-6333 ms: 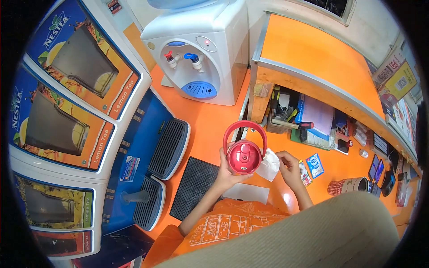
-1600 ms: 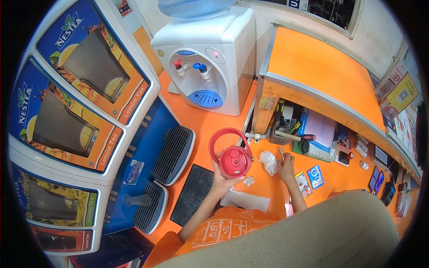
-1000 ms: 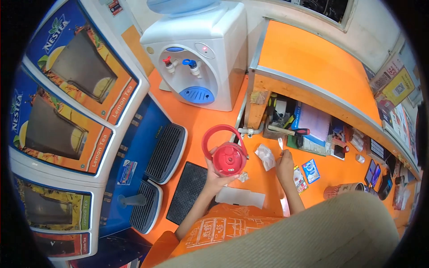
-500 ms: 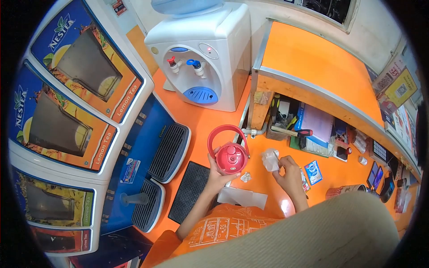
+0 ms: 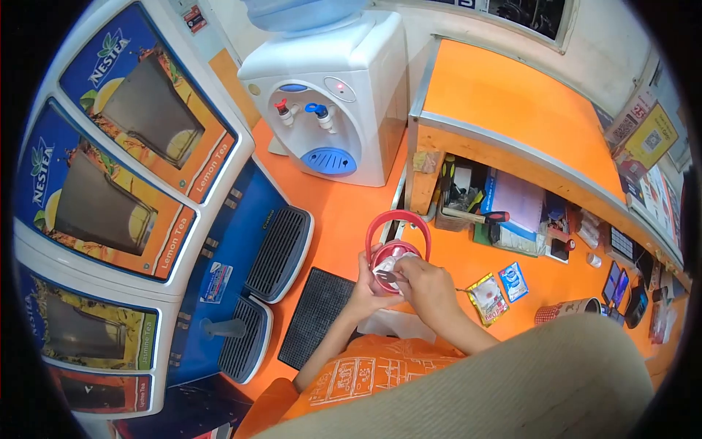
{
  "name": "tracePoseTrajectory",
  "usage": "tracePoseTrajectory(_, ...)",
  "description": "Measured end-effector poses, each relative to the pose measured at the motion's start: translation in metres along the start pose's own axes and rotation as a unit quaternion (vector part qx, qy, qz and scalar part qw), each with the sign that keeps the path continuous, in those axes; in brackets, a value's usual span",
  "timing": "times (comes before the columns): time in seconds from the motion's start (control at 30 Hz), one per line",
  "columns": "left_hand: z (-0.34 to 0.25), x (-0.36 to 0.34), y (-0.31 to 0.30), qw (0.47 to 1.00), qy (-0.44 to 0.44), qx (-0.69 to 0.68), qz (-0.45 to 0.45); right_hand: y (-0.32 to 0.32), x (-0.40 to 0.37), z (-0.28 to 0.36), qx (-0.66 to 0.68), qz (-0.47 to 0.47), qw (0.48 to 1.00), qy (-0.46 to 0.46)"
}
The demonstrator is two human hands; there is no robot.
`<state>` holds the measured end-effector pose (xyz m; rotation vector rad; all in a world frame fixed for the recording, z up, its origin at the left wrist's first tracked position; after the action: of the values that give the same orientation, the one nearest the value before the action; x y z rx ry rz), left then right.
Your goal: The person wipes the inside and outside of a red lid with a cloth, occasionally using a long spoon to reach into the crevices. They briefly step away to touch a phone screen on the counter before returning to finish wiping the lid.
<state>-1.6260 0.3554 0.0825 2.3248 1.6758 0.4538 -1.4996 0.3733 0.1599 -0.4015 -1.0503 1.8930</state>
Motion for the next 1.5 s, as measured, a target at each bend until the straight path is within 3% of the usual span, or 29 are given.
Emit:
tracePoseTrajectory(0.07, 0.000, -0.001, -0.001, 0.998, 0.014, -0.044, 0.047, 0.002, 0.000, -0.004, 0.038, 0.018, 0.999, -0.028)
tracePoseTrajectory(0.13, 0.004, 0.000, -0.004, 0.998, 0.011, -0.054, 0.032, -0.006, 0.001, 0.001, 0.076, 0.035, 0.995, -0.053)
tracePoseTrajectory(0.2, 0.005, 0.001, -0.003, 0.998, 0.008, -0.065, 0.017, -0.021, -0.002, 0.012, 0.113, 0.126, 0.985, -0.013)
tracePoseTrajectory(0.33, -0.001, 0.003, 0.000, 0.999, -0.029, -0.020, -0.005, -0.042, -0.011, 0.015, 0.119, 0.116, 0.986, 0.003)
tracePoseTrajectory(0.43, -0.005, 0.003, 0.000, 0.999, -0.034, -0.008, -0.004, -0.054, -0.020, 0.014, 0.021, 0.127, 0.991, -0.031)
tracePoseTrajectory(0.5, -0.008, 0.003, 0.001, 0.999, -0.032, -0.005, 0.003, -0.055, -0.026, 0.015, -0.161, 0.150, 0.973, -0.067)
tracePoseTrajectory(0.6, -0.011, 0.002, 0.002, 0.999, -0.040, -0.012, -0.004, -0.060, -0.023, 0.027, -0.268, 0.166, 0.948, -0.041)
tracePoseTrajectory(0.83, -0.017, 0.001, 0.003, 0.998, -0.062, -0.005, -0.002, -0.048, -0.019, 0.033, -0.262, 0.149, 0.945, -0.127)
tracePoseTrajectory(0.93, -0.010, 0.002, -0.002, 0.999, -0.036, 0.000, 0.010, -0.047, -0.018, 0.037, -0.255, 0.153, 0.947, -0.123)
tracePoseTrajectory(1.0, -0.008, 0.001, -0.001, 1.000, -0.019, -0.006, 0.022, -0.038, -0.018, 0.033, -0.244, 0.214, 0.942, -0.085)
tracePoseTrajectory(1.2, -0.020, 0.002, 0.001, 0.998, 0.004, 0.046, 0.048, -0.019, -0.016, 0.027, -0.284, 0.163, 0.938, -0.117)
tracePoseTrajectory(1.3, -0.021, 0.005, 0.000, 0.986, -0.013, 0.147, 0.080, -0.019, -0.013, 0.029, -0.291, 0.165, 0.936, -0.112)
tracePoseTrajectory(1.37, -0.016, 0.007, -0.004, 0.973, -0.056, 0.216, 0.059, -0.014, -0.012, 0.028, -0.294, 0.160, 0.938, -0.090)
tracePoseTrajectory(1.5, -0.014, 0.010, 0.000, 0.972, -0.053, 0.228, 0.015, -0.012, -0.005, 0.026, -0.288, 0.131, 0.948, -0.047)
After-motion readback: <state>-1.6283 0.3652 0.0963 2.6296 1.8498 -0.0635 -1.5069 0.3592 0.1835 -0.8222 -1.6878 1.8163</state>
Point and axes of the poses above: each hand's wrist, its own x-axis towards the middle knuckle, its own y-axis out of the palm, z = x × y, the point moved 3 cm from there along x, towards the middle knuckle, and after that the axes turned 12 degrees about z, right-handed, at the moved point
